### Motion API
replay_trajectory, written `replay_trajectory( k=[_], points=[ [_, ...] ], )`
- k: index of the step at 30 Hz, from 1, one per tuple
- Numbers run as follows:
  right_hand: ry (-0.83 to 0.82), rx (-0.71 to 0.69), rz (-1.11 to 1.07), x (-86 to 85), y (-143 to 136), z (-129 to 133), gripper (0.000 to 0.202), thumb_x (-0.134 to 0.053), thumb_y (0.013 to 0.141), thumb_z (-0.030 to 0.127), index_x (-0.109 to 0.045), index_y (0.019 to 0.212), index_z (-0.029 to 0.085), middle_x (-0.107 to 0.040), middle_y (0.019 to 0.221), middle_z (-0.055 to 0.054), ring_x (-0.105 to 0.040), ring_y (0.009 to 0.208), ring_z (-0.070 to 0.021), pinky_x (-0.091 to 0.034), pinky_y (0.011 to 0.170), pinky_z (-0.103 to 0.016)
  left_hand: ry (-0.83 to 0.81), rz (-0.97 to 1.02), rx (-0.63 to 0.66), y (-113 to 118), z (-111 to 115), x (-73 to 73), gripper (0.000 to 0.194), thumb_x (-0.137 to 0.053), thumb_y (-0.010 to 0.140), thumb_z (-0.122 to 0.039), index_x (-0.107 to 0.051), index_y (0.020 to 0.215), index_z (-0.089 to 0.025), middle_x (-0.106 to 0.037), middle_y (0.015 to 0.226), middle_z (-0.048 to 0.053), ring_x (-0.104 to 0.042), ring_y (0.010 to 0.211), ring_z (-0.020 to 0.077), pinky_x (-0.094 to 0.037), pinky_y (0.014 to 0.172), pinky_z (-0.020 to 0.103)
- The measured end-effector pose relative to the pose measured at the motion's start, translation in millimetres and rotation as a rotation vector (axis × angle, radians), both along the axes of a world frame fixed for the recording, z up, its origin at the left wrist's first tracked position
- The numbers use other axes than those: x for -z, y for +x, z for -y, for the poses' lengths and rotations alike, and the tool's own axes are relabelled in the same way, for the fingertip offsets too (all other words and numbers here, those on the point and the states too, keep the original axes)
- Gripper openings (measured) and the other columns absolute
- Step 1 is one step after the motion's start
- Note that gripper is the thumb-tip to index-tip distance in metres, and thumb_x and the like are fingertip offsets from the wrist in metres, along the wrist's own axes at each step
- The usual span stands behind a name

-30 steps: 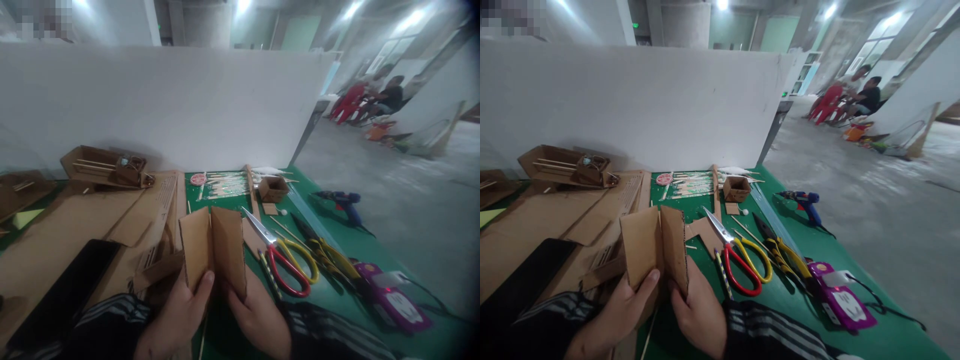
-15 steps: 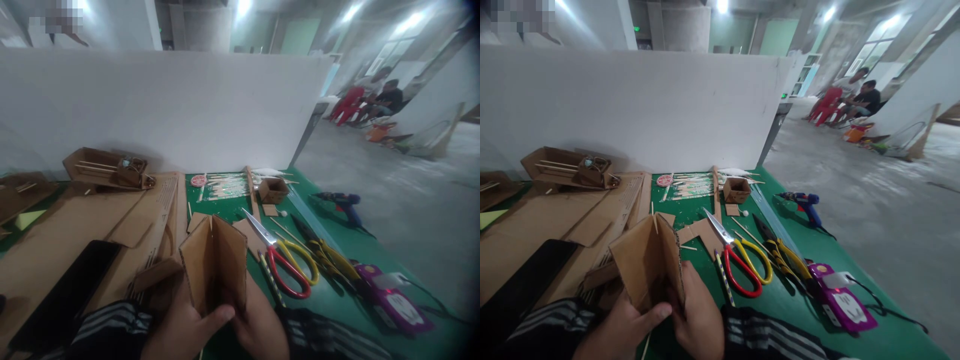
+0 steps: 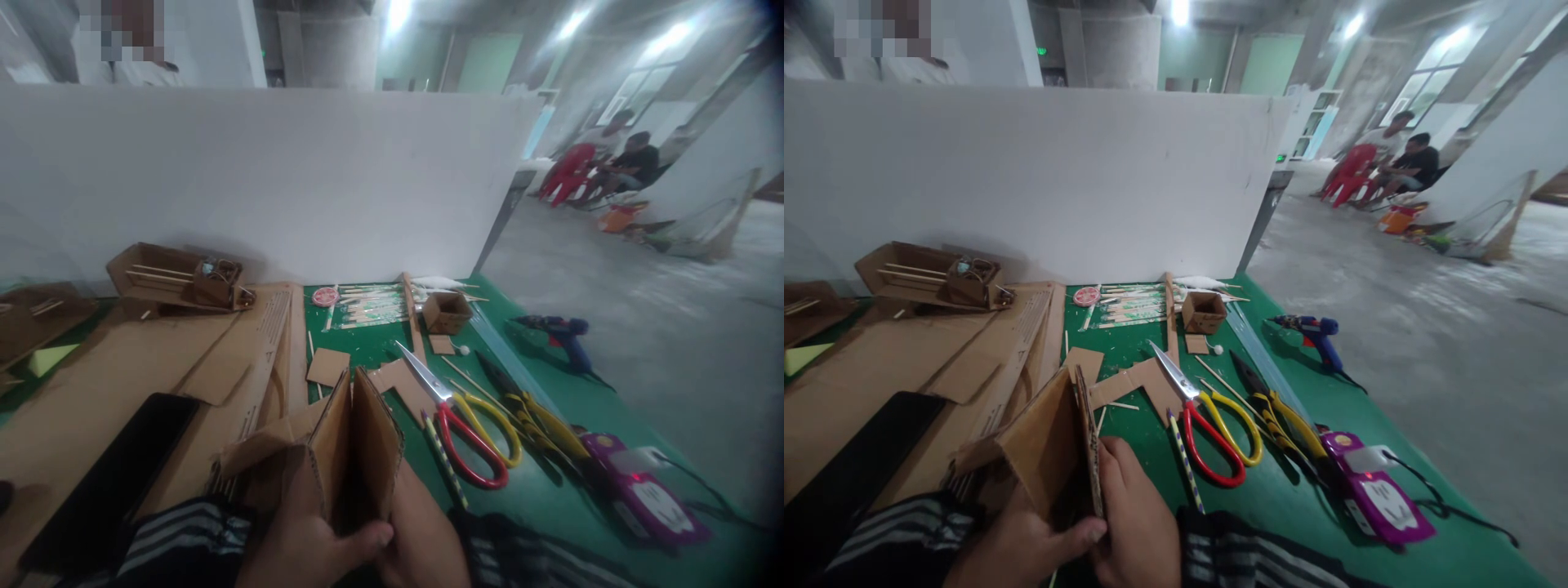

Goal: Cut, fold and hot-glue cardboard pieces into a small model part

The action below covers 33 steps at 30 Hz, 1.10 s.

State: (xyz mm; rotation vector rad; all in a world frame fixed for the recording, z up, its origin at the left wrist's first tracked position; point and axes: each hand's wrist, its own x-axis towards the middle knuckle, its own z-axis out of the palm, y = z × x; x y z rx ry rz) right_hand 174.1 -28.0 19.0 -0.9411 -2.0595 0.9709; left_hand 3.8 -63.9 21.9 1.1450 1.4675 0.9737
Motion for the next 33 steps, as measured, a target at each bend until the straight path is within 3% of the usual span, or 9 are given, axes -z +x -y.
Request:
replay_trajectory(
  k=[8,11,15,17,19,22,25,28,33],
  points=[
    [0.048,-0.033,0.02,-10.9,3.3,2.5,0.066,-0.059,0.078,0.025,-0.038,0.14,0.02,-0.051,0.131,-0.014,-0.055,0.12,-0.0309,-0.048,0.099,-0.038,0.246,-0.078,-0.103,15.7,-8.9,-1.5,0.084,-0.083,0.048,-0.03,-0.059,0.128,-0.02,-0.063,0.129,0.012,-0.031,0.141,0.0422,-0.028,0.119,0.049],
    [0.017,-0.018,0.024,-19.9,3.5,-1.0,0.068,-0.061,0.073,0.023,-0.042,0.138,0.017,-0.055,0.127,-0.015,-0.057,0.117,-0.031,-0.048,0.097,-0.039,0.262,0.049,-0.021,17.4,-14.3,-3.5,0.083,-0.078,0.055,-0.032,-0.054,0.133,-0.019,-0.061,0.132,0.012,-0.044,0.133,0.0388,-0.038,0.114,0.045],
    [0.038,-0.094,-0.11,-31.2,15.0,-13.6,0.065,-0.064,0.074,0.03,-0.046,0.136,0.019,-0.055,0.13,-0.013,-0.055,0.118,-0.0303,-0.046,0.1,-0.04,0.256,0.055,0.178,4.6,-21.2,-17.0,0.077,-0.073,0.065,-0.031,-0.048,0.137,-0.017,-0.06,0.133,0.014,-0.052,0.128,0.0355,-0.04,0.111,0.045],
    [-0.057,-0.155,-0.228,-35.7,23.0,-21.2,0.053,-0.058,0.084,0.039,-0.047,0.134,0.022,-0.055,0.129,-0.012,-0.053,0.12,-0.029,-0.043,0.101,-0.041,0.199,0.091,0.313,-4.7,-22.1,-28.7,0.07,-0.069,0.073,-0.035,-0.047,0.138,-0.018,-0.061,0.132,0.015,-0.053,0.126,0.0346,-0.04,0.11,0.047],
    [-0.202,-0.112,-0.336,-39.3,28.2,-28.4,0.043,-0.051,0.092,0.045,-0.05,0.129,0.024,-0.057,0.125,-0.011,-0.054,0.118,-0.0277,-0.042,0.102,-0.043,0.14,0.109,0.476,-12.7,-20.7,-40.0,0.063,-0.065,0.081,-0.041,-0.047,0.138,-0.019,-0.063,0.128,0.015,-0.052,0.127,0.0334,-0.037,0.111,0.047],
    [-0.447,-0.04,-0.527,-43.6,28.5,-36.6,0.045,-0.058,0.089,0.052,-0.053,0.124,0.025,-0.06,0.124,-0.011,-0.054,0.119,-0.0278,-0.043,0.101,-0.044,0.106,0.182,0.569,-18.7,-16.0,-47.7,0.063,-0.063,0.081,-0.053,-0.053,0.133,-0.019,-0.066,0.119,0.014,-0.055,0.122,0.0339,-0.038,0.108,0.047],
    [-0.665,-0.063,-0.671,-50.4,24.3,-40.6,0.052,-0.069,0.081,0.052,-0.055,0.123,0.026,-0.062,0.126,-0.01,-0.057,0.12,-0.0273,-0.045,0.099,-0.042,-0.054,0.276,0.638,-18.4,-12.2,-44.8,0.071,-0.068,0.07,-0.065,-0.059,0.125,-0.021,-0.068,0.113,0.012,-0.062,0.108,0.0336,-0.047,0.098,0.046],
    [-0.811,-0.114,-0.671,-61.0,21.4,-40.8,0.047,-0.074,0.076,0.051,-0.064,0.111,0.022,-0.069,0.113,-0.01,-0.063,0.111,-0.0273,-0.048,0.096,-0.042,-0.167,0.297,0.683,-16.5,-10.2,-39.8,0.072,-0.07,0.065,-0.07,-0.063,0.119,-0.023,-0.07,0.105,0.009,-0.065,0.1,0.031,-0.05,0.094,0.043],
    [-0.907,-0.099,-0.678,-66.8,20.0,-40.3,0.042,-0.079,0.071,0.048,-0.069,0.098,0.017,-0.074,0.095,-0.01,-0.069,0.099,-0.0279,-0.055,0.082,-0.04,-0.224,0.327,0.621,-13.9,-4.6,-29.7,0.065,-0.074,0.06,-0.067,-0.069,0.109,-0.024,-0.074,0.093,0.006,-0.068,0.089,0.029,-0.055,0.084,0.041]
  ],
)
